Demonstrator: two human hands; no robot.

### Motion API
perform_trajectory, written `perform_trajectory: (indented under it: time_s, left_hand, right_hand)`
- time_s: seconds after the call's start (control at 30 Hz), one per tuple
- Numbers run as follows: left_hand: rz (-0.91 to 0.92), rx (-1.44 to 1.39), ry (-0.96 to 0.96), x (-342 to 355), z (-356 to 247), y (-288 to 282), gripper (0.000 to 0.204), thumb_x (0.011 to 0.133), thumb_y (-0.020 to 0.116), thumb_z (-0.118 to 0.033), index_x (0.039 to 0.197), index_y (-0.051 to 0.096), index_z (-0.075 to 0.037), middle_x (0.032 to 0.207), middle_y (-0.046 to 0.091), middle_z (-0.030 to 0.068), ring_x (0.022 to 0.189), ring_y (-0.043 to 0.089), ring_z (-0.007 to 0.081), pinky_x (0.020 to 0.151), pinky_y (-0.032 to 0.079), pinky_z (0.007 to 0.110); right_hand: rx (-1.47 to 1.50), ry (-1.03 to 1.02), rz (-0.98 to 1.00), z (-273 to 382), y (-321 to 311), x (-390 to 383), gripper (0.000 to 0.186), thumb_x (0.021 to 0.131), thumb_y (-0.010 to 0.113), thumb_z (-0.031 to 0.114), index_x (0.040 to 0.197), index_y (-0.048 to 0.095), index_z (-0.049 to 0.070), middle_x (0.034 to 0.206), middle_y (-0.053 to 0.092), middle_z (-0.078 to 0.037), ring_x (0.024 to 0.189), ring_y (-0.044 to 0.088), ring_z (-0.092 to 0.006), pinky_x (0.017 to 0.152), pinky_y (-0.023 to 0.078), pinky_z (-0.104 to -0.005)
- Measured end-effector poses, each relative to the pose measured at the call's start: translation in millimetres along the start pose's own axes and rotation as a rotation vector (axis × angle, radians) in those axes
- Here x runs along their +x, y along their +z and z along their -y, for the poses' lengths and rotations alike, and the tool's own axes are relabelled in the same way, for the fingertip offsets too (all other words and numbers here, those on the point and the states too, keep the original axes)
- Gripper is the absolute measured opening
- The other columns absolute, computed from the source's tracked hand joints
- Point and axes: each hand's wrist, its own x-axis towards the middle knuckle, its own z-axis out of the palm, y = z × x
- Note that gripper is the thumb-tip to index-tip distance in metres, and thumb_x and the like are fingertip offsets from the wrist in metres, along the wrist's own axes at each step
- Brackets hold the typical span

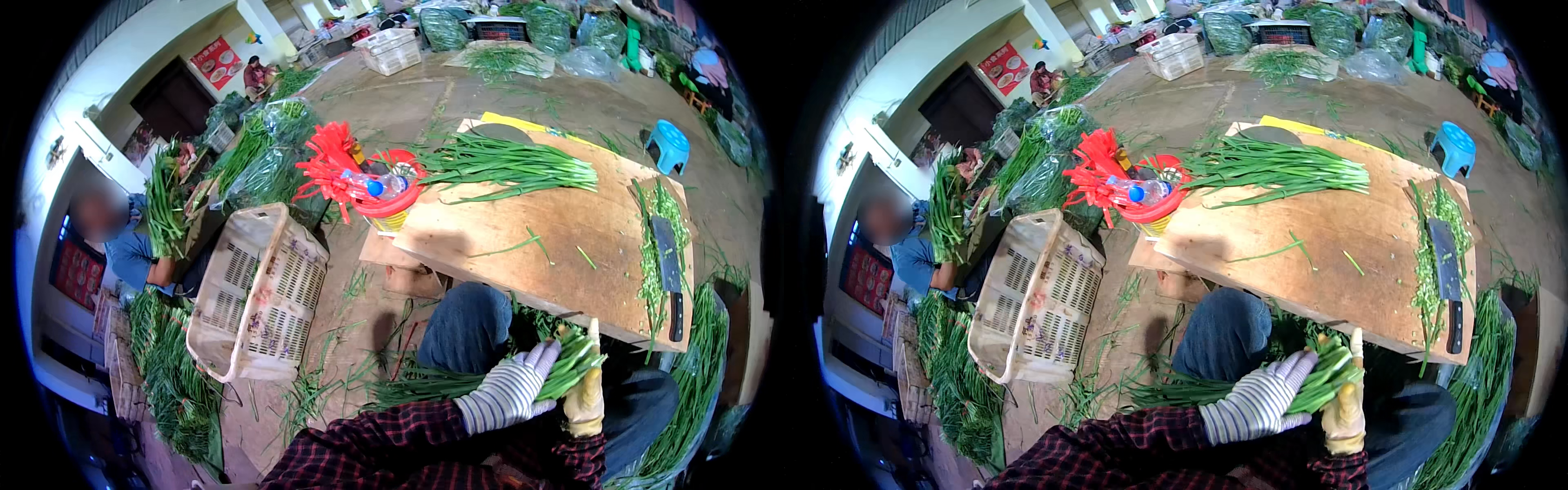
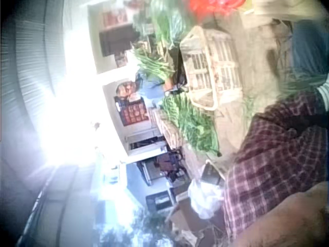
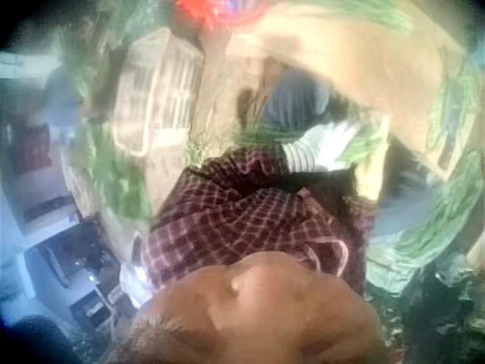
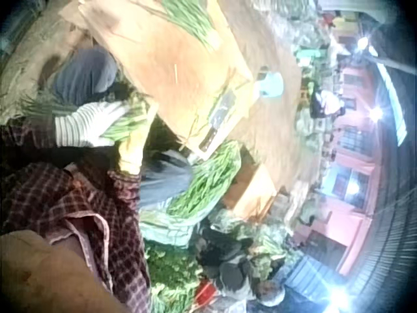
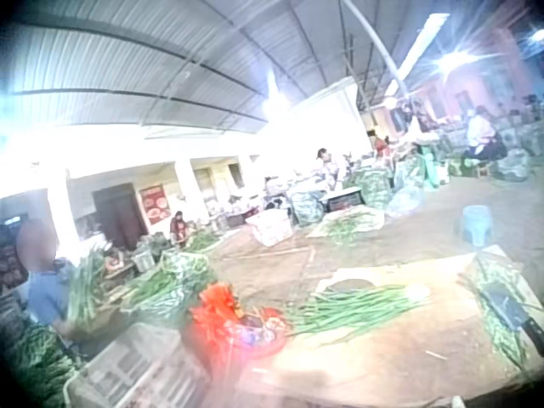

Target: The person gathers green onions from a large pile, trims the ends with a knife, aligns the stalks, and ties them into bundles using red rubber bands. The person places the finished bundles on a wooden table.

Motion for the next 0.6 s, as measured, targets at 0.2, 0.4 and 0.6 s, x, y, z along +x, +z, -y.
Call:
perform_trajectory:
  time_s: [0.2,0.4,0.6]
  left_hand:
    - [0.006,0.135,0.099,-6.3,-9.3,11.7,0.085,0.081,0.065,-0.042,0.142,0.029,0.007,0.139,0.039,0.0258,0.106,0.057,0.0356,0.087,0.051,0.041]
    - [0.452,-0.43,0.172,-39.5,62.1,-36.2,0.071,0.082,0.07,-0.019,0.143,0.036,-0.004,0.131,0.053,0.0212,0.114,0.057,0.031,0.097,0.047,0.038]
    - [-0.162,-0.927,-0.369,-61.8,189.7,-135.6,0.036,0.089,0.067,-0.014,0.123,0.06,-0.004,0.111,0.067,0.0054,0.101,0.062,0.0182,0.087,0.051,0.034]
  right_hand:
    - [0.0,0.019,-0.35,-11.0,-7.9,7.9,0.036,0.081,0.065,-0.005,0.115,0.058,0.006,0.093,0.066,-0.01,0.083,0.066,-0.0241,0.081,0.056,-0.0346]
    - [0.088,0.164,-0.465,-24.6,-30.2,-0.9,0.034,0.084,0.063,0.0,0.116,0.055,0.01,0.083,0.06,-0.005,0.071,0.061,-0.0193,0.074,0.057,-0.0402]
    - [0.093,0.132,-0.438,-28.7,-32.5,-2.1,0.037,0.086,0.06,-0.001,0.12,0.053,0.011,0.083,0.059,-0.005,0.073,0.061,-0.0193,0.077,0.056,-0.0397]
